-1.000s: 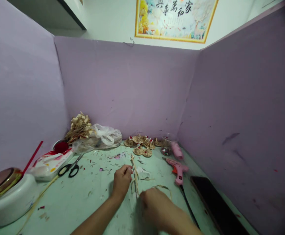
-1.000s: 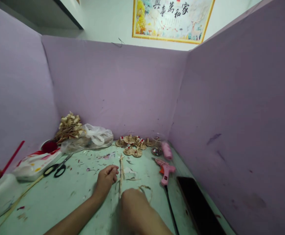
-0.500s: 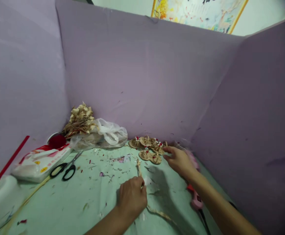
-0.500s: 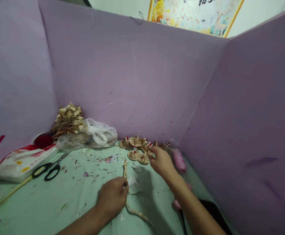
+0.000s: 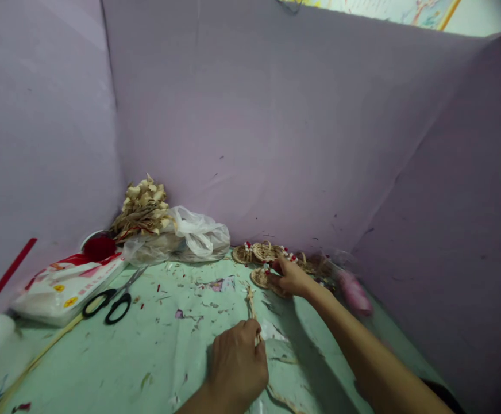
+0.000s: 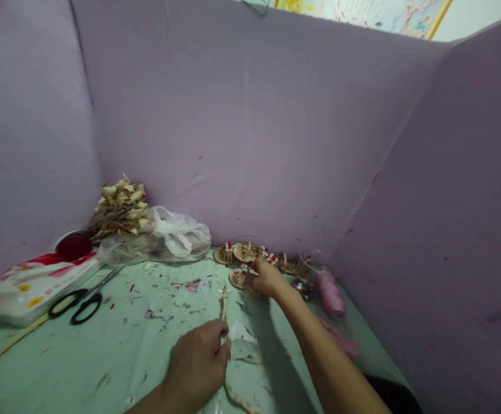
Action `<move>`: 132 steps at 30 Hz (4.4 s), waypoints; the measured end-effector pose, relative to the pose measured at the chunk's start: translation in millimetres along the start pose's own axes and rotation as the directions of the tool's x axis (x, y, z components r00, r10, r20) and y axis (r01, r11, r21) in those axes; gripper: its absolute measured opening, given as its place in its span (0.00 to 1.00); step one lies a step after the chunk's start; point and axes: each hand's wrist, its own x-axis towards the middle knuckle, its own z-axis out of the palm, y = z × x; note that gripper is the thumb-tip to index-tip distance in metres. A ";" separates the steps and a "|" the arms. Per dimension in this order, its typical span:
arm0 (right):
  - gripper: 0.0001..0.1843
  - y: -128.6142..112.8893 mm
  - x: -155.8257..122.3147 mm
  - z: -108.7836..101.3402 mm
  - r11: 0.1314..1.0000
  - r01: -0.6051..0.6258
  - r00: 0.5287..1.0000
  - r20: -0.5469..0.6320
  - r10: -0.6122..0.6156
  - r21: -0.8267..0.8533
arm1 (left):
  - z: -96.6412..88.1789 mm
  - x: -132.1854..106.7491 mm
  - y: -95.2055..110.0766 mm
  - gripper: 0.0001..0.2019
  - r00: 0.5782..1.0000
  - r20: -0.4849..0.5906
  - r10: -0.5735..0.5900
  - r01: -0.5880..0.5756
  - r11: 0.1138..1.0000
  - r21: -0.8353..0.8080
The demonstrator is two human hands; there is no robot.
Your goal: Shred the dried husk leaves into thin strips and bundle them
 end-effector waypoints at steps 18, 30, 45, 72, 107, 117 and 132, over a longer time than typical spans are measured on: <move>0.21 -25.6 -79.1 12.7 0.926 -0.262 0.930 -0.185 0.317 0.271 | -2.0 56.2 4.7 0.12 0.977 -0.198 -0.081 0.000 0.925 -0.380; 0.18 -1.0 -63.0 41.2 0.875 -0.128 0.933 -0.242 0.266 0.467 | 25.8 90.2 8.1 0.15 0.988 -0.154 0.023 -0.099 0.858 -0.505; 0.19 -3.2 -67.6 34.8 0.914 -0.103 0.926 -0.298 0.233 0.392 | 23.5 90.0 10.0 0.17 0.991 -0.125 0.040 -0.094 0.879 -0.468; 0.24 6.0 -58.1 37.5 0.749 -0.181 0.870 -0.251 0.424 0.637 | 17.9 116.6 14.6 0.14 0.898 -0.424 0.119 -0.171 0.981 -0.086; 0.19 4.7 -80.6 24.7 0.929 -0.265 0.890 -0.306 0.339 0.259 | 12.4 103.6 0.8 0.11 0.848 -0.478 -0.228 -0.005 0.899 -0.437; 0.19 -4.6 -87.9 -15.7 0.884 -0.178 0.808 -0.448 0.382 0.433 | 2.8 104.4 -11.7 0.12 0.904 -0.266 -0.336 0.064 0.720 -0.691; 0.11 -40.1 -109.6 2.2 0.987 0.045 0.974 0.212 -0.078 0.156 | -110.1 74.9 -71.8 0.11 0.859 -0.393 -0.329 0.165 0.904 -0.396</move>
